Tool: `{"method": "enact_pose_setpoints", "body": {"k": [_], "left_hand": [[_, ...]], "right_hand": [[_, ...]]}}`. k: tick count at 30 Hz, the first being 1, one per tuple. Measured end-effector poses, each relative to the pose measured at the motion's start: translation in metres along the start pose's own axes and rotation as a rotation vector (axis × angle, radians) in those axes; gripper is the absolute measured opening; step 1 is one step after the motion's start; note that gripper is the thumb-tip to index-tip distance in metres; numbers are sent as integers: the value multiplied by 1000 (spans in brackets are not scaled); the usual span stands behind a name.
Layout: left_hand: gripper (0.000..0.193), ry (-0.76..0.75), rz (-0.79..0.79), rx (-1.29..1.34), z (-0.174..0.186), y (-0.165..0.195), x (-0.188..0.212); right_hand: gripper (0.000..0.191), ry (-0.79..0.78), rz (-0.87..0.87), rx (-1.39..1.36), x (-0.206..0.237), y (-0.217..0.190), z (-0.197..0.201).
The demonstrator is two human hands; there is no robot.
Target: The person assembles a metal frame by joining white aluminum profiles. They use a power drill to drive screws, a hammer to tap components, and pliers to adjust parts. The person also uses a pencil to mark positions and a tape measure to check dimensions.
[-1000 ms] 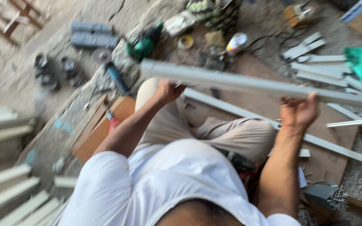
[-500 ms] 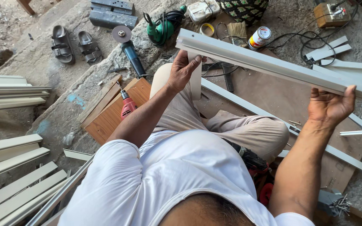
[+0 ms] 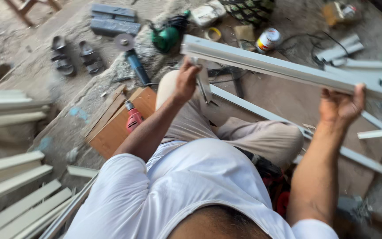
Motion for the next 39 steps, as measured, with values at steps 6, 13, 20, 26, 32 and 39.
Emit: {"method": "enact_pose_setpoints", "body": {"k": [6, 13, 20, 26, 32, 39], "left_hand": [[34, 86, 18, -341, -2, -12, -1], [21, 153, 121, -850, -4, 9, -1], [42, 241, -158, -747, -21, 26, 1], [46, 319, -28, -1128, -7, 12, 2], [38, 261, -24, -872, -9, -4, -4], [56, 182, -22, -734, -10, -5, -11]], "right_hand": [[35, 42, 24, 64, 3, -3, 0], [27, 44, -18, 24, 4, 3, 10], [33, 21, -9, 40, -3, 3, 13], [52, 93, 64, 122, -7, -6, 23], [53, 75, 35, 183, -10, -1, 25], [49, 122, 54, 230, -18, 2, 28]]}}
Point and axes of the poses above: each hand's wrist, its own x-axis away from the middle knuckle, its own z-axis out of the back of the hand, y = z × x, the point moved 10 cm from there along -x, towards the middle knuckle, and after that the axes turned 14 degrees about -x, right-handed, at the moved point
